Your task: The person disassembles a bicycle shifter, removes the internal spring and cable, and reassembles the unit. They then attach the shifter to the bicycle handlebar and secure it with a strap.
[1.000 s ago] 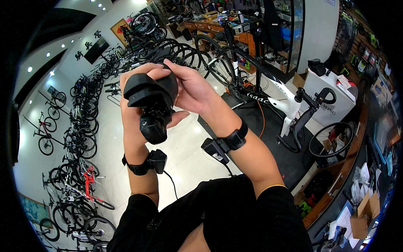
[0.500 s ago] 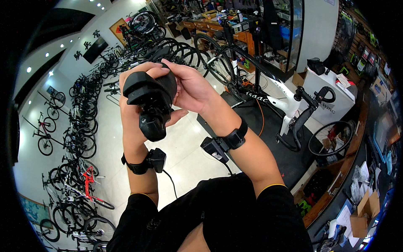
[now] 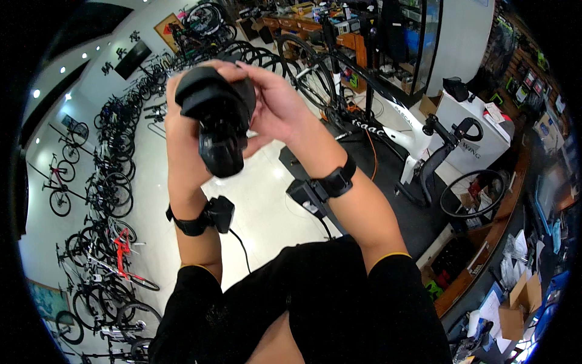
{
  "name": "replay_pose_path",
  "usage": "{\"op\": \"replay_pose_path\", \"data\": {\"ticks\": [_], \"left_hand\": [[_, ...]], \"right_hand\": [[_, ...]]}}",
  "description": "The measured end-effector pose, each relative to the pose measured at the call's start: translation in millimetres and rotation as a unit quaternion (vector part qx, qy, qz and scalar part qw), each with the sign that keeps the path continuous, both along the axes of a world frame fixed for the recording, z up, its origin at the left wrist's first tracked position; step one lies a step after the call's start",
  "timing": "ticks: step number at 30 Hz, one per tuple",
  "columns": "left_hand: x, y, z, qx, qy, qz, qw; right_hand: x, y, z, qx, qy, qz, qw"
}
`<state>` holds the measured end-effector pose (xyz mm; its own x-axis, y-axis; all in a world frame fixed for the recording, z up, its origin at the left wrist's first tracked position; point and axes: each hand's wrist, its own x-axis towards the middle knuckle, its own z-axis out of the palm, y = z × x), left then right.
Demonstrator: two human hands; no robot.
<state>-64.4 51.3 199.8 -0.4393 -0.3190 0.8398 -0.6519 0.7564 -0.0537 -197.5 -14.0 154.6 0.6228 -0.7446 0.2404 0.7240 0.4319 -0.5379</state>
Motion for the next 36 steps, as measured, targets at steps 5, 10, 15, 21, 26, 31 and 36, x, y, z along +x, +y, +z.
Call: {"op": "replay_pose_path", "data": {"ticks": [5,10,15,21,26,31,36], "left_hand": [[1.4,-4.4,2.4,-0.033,-0.043,0.002,0.999],[2.7,-7.5,2.3,-0.045,-0.046,-0.002,0.998],[4.1,-4.0,5.9,-0.033,-0.029,0.005,0.999],[0.4,6.2,10.5,-0.019,-0.014,0.027,0.999],[1.3,9.2,11.4,-0.014,-0.013,0.026,0.999],[6.6,2.4,6.2,-0.022,-0.012,0.030,0.999],[6.2,-3.5,2.1,-0.031,-0.018,0.015,0.999]], "right_hand": [[-6.5,21.5,6.9,-0.036,0.071,-0.098,0.992],[-3.7,11.3,12.6,-0.060,0.065,-0.112,0.990],[-2.4,18.8,29.6,0.010,0.089,-0.130,0.988],[-5.5,16.6,20.0,-0.004,0.087,-0.108,0.990],[-7.0,17.6,16.1,-0.007,0.082,-0.089,0.993],[-5.2,14.6,16.0,-0.004,0.077,-0.079,0.994],[-6.2,10.8,14.9,0.003,0.078,-0.074,0.994]]}}
